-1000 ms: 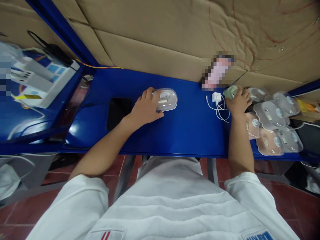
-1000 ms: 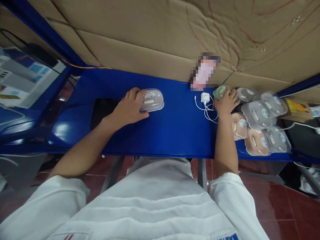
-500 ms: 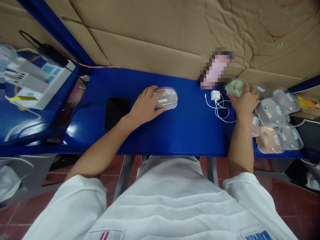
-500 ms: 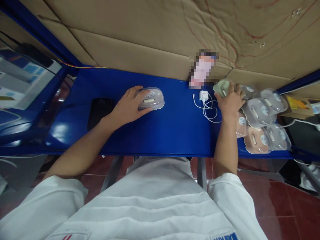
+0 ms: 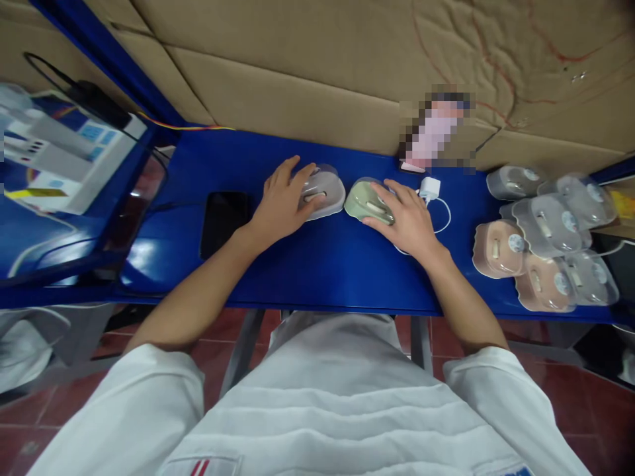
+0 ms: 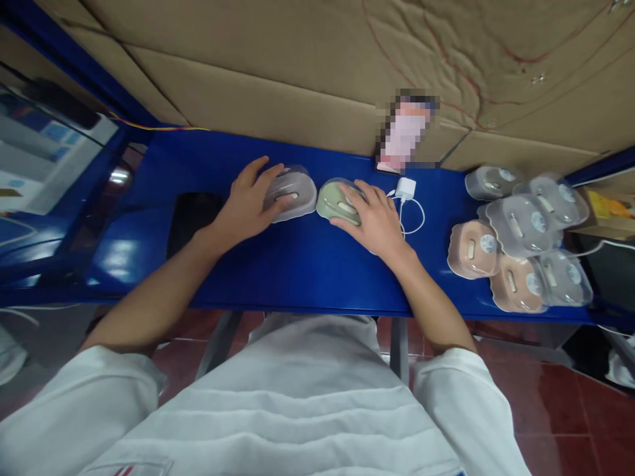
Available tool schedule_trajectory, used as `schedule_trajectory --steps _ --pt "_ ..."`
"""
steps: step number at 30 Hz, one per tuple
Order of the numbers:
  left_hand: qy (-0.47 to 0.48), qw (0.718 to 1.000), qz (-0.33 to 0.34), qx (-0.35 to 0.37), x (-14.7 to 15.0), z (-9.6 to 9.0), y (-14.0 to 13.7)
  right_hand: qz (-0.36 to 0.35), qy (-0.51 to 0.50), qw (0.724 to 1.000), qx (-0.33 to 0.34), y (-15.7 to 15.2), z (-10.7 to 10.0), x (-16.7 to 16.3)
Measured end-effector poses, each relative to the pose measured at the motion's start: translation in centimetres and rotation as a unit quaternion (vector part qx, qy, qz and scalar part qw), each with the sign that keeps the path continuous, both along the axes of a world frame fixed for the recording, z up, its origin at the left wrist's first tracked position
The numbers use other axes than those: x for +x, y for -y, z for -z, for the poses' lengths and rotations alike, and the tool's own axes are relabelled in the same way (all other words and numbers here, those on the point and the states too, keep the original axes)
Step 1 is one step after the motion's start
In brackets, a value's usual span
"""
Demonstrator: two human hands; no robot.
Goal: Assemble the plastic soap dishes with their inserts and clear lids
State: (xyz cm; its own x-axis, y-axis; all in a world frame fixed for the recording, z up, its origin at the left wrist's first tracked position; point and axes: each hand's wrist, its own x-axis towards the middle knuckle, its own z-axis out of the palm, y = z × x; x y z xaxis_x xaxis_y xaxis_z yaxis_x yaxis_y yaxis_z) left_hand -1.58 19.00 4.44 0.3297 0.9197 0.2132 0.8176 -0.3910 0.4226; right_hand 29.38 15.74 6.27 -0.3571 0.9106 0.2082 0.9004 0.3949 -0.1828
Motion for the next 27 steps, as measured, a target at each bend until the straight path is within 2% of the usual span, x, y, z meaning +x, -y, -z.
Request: schedule_trajectory --steps 6,9,14,19,22,27 --pt "-0.019 0.999 0.038 0.023 0.5 -1.3 1.1 -0.004 -0.122 0.992 -0.016 -0.4 0.1 0.6" --pt "-0.052 0.997 0.056 0.020 0.6 -1.5 1.5 0.007 -0.150 0.989 0.008 -1.3 0.8 1.0" --pt "-0.084 0.994 0.064 0.026 0.5 -1.4 1.4 0.013 -0.080 0.994 0.072 -1.1 0.4 0.9" --pt "-0.086 0.993 0.078 0.023 0.3 -1.5 1.3 -0.064 0.012 0.998 0.015 1.4 -0.6 -0.9" --pt "-0.084 0.993 0.082 0.023 0.2 -1.3 1.3 -0.070 0.067 0.995 0.026 2.1 0.0 -1.7" --pt "-0.067 0.994 0.079 0.024 0.2 -1.0 1.2 -0.062 0.034 0.997 0.019 1.1 1.3 -1.6"
